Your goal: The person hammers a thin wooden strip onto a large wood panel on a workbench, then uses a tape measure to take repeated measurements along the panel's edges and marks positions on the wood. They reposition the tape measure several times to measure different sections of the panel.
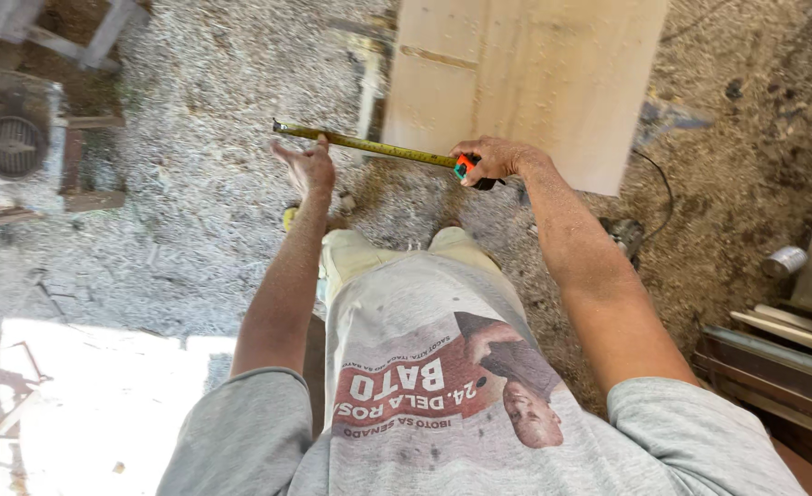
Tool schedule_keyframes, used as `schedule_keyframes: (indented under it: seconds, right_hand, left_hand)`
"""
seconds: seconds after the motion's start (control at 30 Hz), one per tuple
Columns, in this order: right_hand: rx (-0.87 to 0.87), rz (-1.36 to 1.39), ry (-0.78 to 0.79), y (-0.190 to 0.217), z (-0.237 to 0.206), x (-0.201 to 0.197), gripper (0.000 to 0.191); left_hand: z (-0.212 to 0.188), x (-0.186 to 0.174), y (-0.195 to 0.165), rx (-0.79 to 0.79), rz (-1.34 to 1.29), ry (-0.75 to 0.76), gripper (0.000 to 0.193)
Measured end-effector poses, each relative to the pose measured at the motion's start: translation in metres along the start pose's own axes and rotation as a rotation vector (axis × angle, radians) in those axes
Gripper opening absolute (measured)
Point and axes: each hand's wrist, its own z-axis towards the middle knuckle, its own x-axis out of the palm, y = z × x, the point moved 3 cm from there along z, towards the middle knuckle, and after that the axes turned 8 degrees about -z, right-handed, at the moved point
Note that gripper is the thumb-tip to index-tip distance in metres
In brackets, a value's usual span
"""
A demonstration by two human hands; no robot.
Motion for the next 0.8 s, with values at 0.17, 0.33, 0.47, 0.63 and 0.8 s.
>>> schedule_keyframes:
  seconds: [0.17,0.33,0.47,0.63,0.8]
  right_hand:
    - [-0.149,0.048,0.012,0.127,0.091,-0.02,0.081]
    - [-0.341,0.229,-0.007,0.273,0.172,-0.042,0.083]
    - [-0.191,0.314,0.029,0.349,0.22,-0.055,0.078]
    - [-0.333,0.419,-0.057,0.389,0.264,-0.084,0.069]
    - [-0.348,0.531,-0.018,0.402,0.325,-0.128,0.066]
  left_hand:
    - [0.051,-0.046,0.007,-0.202,-0.407,0.375,0.063]
    - [0.092,-0.099,0.001,-0.22,-0.523,0.53,0.054]
    - [0.133,-0.148,-0.01,-0.277,-0.624,0.457,0.051]
    - [0.181,-0.175,-0.031,-0.331,-0.736,0.467,0.051]
    - [0.237,-0.178,-0.066,-0.343,-0.825,0.468,0.056]
